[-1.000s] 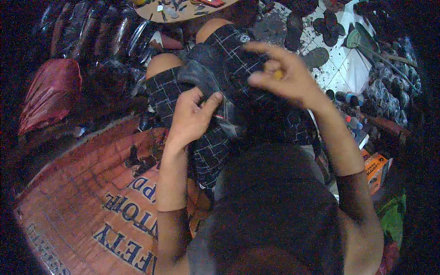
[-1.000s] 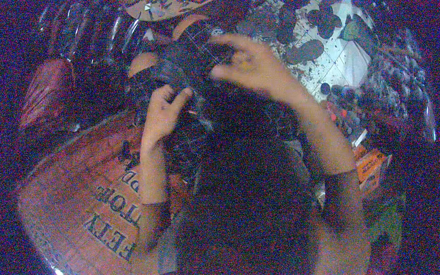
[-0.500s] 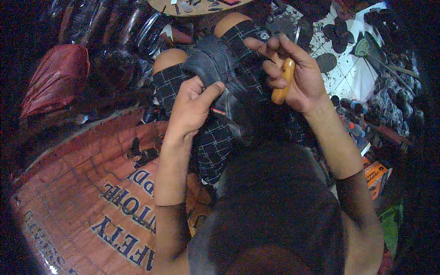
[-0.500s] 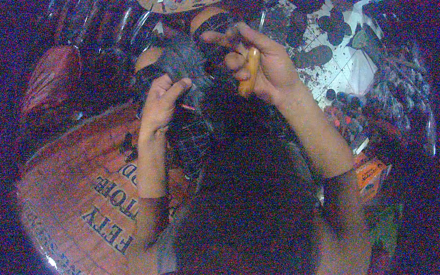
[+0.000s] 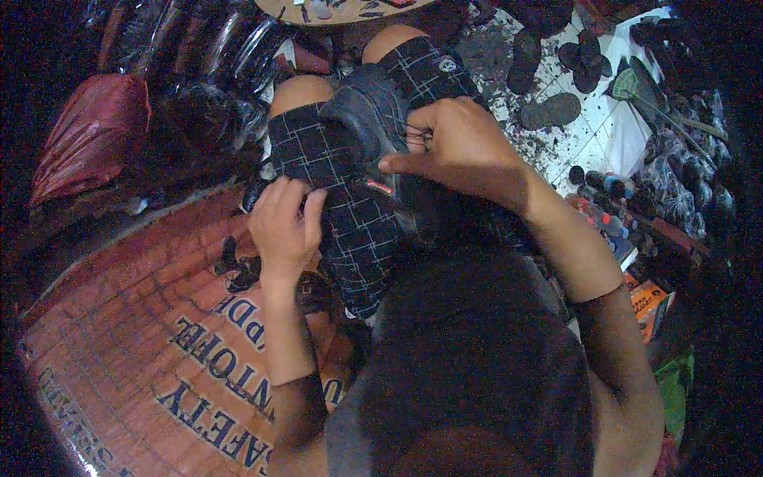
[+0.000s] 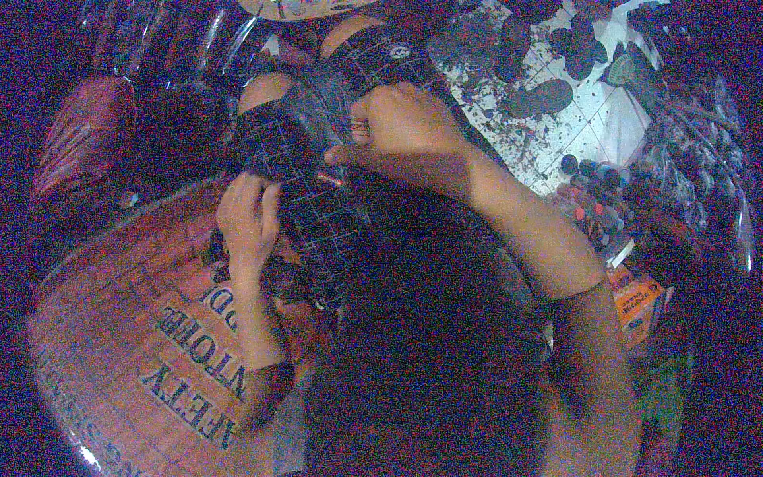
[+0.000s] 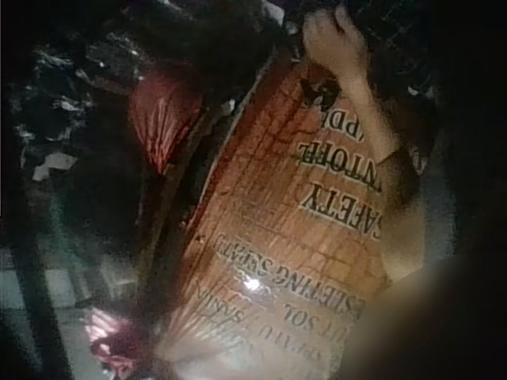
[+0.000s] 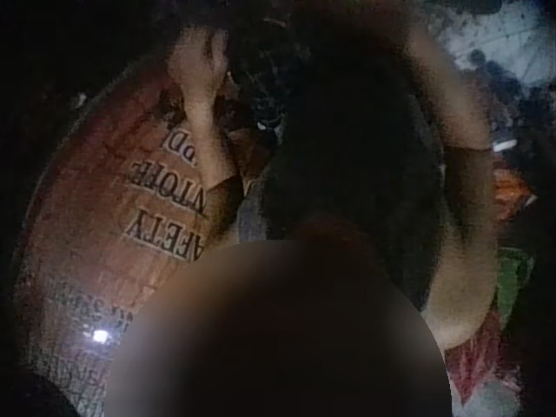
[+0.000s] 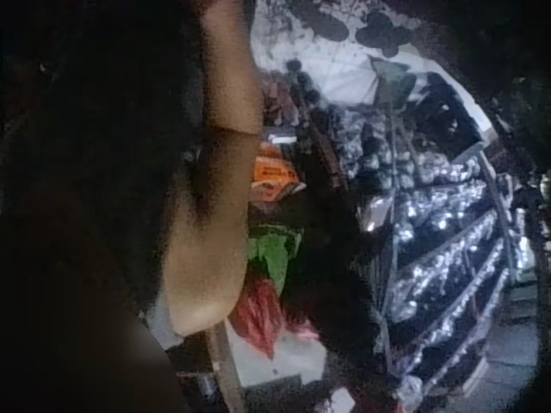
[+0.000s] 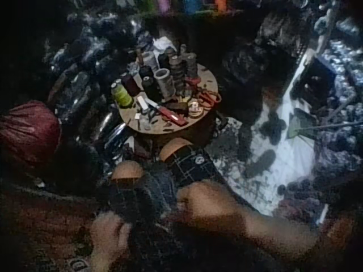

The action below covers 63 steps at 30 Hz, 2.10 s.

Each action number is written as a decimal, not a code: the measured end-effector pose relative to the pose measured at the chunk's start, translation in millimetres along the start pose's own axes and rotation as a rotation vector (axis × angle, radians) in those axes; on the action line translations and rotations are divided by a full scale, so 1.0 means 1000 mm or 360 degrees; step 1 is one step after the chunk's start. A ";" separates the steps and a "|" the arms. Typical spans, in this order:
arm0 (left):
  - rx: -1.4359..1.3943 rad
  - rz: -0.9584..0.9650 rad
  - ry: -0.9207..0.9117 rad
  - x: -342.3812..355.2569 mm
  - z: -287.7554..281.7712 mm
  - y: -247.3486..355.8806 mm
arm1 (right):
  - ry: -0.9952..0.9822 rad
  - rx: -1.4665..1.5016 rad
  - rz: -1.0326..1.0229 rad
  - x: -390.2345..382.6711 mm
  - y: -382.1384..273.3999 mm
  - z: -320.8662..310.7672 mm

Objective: The person sits on the floor and repairs a black shoe using a wooden mallet and a red-handled knife. They repeatedly tap the shoe's upper and sole area with the mallet, then use the knife to trim or adjust material near the sole. The person rotates the shoe to access different areas and continues alternating between tapping and cutting.

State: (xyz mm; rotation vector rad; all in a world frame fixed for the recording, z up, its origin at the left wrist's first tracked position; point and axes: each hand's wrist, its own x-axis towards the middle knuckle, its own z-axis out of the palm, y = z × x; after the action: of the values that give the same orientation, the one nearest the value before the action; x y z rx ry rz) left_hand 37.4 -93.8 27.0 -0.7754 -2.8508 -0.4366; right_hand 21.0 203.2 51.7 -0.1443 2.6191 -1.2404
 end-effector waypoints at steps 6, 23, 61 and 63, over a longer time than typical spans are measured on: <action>-0.0177 -0.0238 0.0239 -0.104 0.023 -0.083 | -0.0233 0.0147 -0.0001 0.006 0.007 0.012; -0.1721 -0.0609 0.0221 -0.034 -0.063 0.002 | 0.0065 0.0343 -0.0117 -0.070 0.048 -0.021; -0.1366 -0.0058 -0.0468 0.065 0.050 0.033 | -0.1104 -0.0041 -0.0546 0.026 0.037 -0.064; -0.1499 -0.0129 -0.0449 0.065 0.046 0.037 | -0.1053 0.0136 -0.0616 0.025 0.047 -0.060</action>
State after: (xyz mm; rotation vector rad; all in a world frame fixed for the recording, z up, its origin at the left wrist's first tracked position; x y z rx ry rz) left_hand -2.7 -18.2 7.3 -0.8773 -2.8314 -1.8806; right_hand -17.8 273.5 47.5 -0.9112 2.0076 -1.1481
